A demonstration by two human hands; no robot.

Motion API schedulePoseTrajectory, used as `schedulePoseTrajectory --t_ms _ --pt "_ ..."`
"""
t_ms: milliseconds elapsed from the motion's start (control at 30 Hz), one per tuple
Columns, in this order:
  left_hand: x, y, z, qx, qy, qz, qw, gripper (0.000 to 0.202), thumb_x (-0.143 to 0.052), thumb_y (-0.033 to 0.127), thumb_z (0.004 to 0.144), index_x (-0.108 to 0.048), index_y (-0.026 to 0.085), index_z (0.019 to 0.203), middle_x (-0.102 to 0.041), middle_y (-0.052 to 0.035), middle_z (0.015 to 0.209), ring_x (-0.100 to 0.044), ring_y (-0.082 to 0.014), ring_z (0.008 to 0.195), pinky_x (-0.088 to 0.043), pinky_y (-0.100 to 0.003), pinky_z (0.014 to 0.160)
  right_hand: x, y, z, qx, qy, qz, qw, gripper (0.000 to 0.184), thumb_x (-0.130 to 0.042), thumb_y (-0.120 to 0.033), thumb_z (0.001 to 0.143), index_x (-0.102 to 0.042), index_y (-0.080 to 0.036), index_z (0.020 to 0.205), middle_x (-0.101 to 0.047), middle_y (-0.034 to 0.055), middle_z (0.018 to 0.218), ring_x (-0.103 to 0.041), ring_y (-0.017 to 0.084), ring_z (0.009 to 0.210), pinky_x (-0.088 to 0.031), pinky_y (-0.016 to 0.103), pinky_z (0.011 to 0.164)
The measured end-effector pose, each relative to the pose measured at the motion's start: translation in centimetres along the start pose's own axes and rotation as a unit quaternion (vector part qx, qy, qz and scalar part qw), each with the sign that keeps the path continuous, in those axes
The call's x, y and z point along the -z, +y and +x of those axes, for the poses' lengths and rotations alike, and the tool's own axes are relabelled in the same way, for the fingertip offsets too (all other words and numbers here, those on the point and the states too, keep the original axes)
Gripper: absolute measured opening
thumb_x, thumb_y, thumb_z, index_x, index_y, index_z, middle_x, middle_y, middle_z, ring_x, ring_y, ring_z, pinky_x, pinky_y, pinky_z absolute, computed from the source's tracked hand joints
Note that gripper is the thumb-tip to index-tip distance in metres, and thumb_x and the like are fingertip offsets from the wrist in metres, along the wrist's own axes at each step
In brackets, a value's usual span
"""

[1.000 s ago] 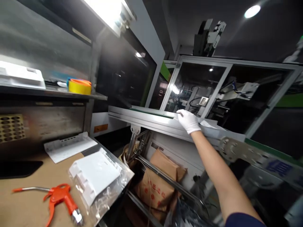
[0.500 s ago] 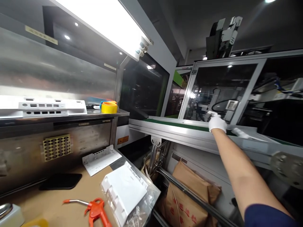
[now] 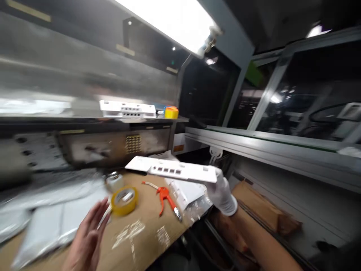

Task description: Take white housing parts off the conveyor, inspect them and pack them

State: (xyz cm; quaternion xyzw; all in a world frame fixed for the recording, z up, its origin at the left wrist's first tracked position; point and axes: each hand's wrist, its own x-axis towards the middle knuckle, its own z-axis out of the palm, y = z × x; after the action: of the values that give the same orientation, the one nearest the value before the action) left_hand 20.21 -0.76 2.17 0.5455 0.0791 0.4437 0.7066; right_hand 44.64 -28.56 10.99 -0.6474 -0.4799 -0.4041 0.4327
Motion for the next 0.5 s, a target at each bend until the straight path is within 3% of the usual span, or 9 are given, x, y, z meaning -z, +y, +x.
schedulePoseTrajectory --t_ms 100,200,267,367,500 --pt "1.1 2.0 -2.0 -0.007 0.042 -0.017 0.999 0.063 -0.063 0.066 0.093 -0.054 0.039 0.149 -0.039 0.0038 0.167 -0.025 -0.0271 0.159 -0.018 -0.04 0.135 -7.2 -5.8 -5.3 0.028 -0.047 0.169 0.984 0.049 -0.056 -0.013 0.095 -0.05 -0.027 0.142 -0.076 0.0109 0.115 -0.077 0.026 0.096 -0.066 0.038 0.077" --pt "2.9 4.1 -4.0 -0.037 0.089 0.019 0.995 0.061 -0.068 0.059 0.093 -0.056 0.037 0.148 -0.042 0.0018 0.166 -0.028 -0.0223 0.158 -0.022 -0.03 0.132 -11.4 -10.0 -9.3 -0.061 -0.051 0.305 0.949 0.047 -0.058 -0.018 0.099 -0.052 -0.03 0.143 -0.074 0.0105 0.123 -0.075 0.027 0.109 -0.065 0.044 0.093" --pt "4.4 5.3 -5.7 -0.058 0.118 0.059 0.99 0.065 -0.073 0.059 0.089 -0.057 0.034 0.147 -0.046 -0.0019 0.162 -0.034 -0.0247 0.155 -0.031 -0.029 0.128 -12.6 -12.0 -11.3 -0.133 -0.055 0.36 0.922 0.041 -0.06 -0.022 0.1 -0.058 -0.031 0.14 -0.072 0.0096 0.13 -0.071 0.029 0.119 -0.059 0.05 0.105" --pt "6.4 6.7 -8.6 -0.064 0.132 0.09 0.985 0.077 -0.08 0.065 0.079 -0.058 0.03 0.145 -0.047 -0.0064 0.16 -0.035 -0.0327 0.153 -0.042 -0.035 0.124 -12.9 -14.1 -13.5 -0.218 -0.067 0.403 0.886 0.034 -0.063 -0.026 0.1 -0.064 -0.033 0.133 -0.07 0.0076 0.136 -0.069 0.029 0.123 -0.056 0.052 0.109" --pt "7.0 7.2 -10.9 -0.035 0.159 0.116 0.98 0.081 -0.079 0.071 0.076 -0.06 0.028 0.141 -0.046 -0.0081 0.159 -0.036 -0.0379 0.152 -0.039 -0.044 0.125 -12.2 -15.7 -15.1 -0.304 -0.072 0.424 0.85 0.026 -0.071 -0.027 0.095 -0.072 -0.033 0.121 -0.074 0.0059 0.129 -0.071 0.029 0.119 -0.057 0.05 0.107"
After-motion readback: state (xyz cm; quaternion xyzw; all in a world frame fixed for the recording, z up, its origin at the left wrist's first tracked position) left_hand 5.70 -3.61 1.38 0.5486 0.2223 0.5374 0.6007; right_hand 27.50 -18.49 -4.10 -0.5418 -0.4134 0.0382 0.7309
